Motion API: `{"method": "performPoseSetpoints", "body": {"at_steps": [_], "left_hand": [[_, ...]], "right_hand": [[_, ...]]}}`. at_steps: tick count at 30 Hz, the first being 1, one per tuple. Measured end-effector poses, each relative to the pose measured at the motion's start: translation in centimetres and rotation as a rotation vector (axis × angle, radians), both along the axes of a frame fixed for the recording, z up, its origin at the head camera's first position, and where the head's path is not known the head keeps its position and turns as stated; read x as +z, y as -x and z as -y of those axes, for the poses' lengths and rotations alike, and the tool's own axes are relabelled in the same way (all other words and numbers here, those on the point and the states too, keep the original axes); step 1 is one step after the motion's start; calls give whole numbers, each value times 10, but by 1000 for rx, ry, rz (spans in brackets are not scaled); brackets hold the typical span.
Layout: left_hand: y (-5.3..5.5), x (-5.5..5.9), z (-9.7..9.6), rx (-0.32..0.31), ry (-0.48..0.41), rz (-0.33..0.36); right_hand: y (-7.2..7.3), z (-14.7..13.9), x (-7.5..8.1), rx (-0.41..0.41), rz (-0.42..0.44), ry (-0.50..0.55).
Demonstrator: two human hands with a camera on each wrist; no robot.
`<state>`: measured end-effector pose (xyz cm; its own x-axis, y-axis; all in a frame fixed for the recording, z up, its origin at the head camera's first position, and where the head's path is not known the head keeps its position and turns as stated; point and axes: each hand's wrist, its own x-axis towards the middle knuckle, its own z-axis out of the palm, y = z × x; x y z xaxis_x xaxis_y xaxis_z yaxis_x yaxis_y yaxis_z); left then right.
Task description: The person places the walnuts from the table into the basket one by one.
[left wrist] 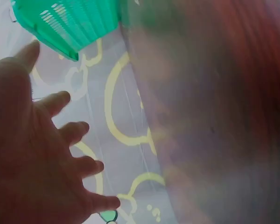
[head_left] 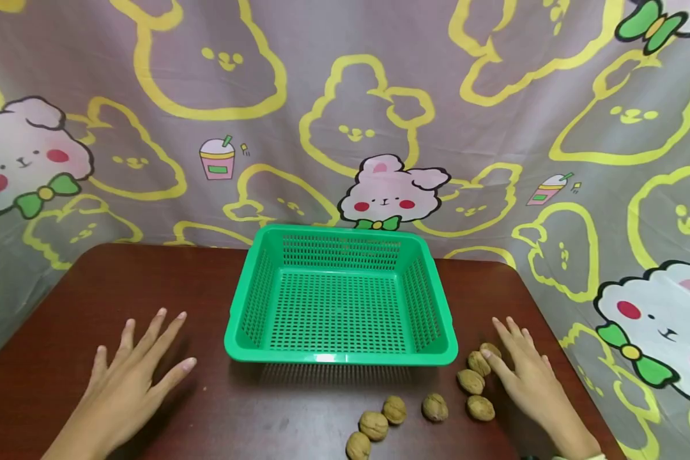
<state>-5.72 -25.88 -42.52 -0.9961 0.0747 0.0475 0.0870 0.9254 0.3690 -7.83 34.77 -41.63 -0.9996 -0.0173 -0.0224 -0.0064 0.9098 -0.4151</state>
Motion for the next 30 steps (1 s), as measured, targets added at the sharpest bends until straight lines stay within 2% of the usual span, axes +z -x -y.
{"method": "performPoseSetpoints", "body": {"at_steps": [5,8,14,18,22,26,30], "left_hand": [[2,5,-6,-59,-111,42],[3,7,-10,-96,-184,27],[9,10,-24,-205,-342,-51],[12,11,-34,-267,-431,-82],[14,11,-43,-307,-513,-83],[17,12,-50,-321,-582,-53],[21,10,-54,-330,-590,-59]], "right_hand": [[-3,-6,-1,19,-124,65],[-3,-8,-2,22,-175,67],[-4,-15,-1,-16,-161,73],[-5,-23,-2,-16,-133,177],[-10,-30,-2,-42,-26,285],[-16,-37,-3,-87,86,324],[-22,-43,-6,-93,100,321]]}}
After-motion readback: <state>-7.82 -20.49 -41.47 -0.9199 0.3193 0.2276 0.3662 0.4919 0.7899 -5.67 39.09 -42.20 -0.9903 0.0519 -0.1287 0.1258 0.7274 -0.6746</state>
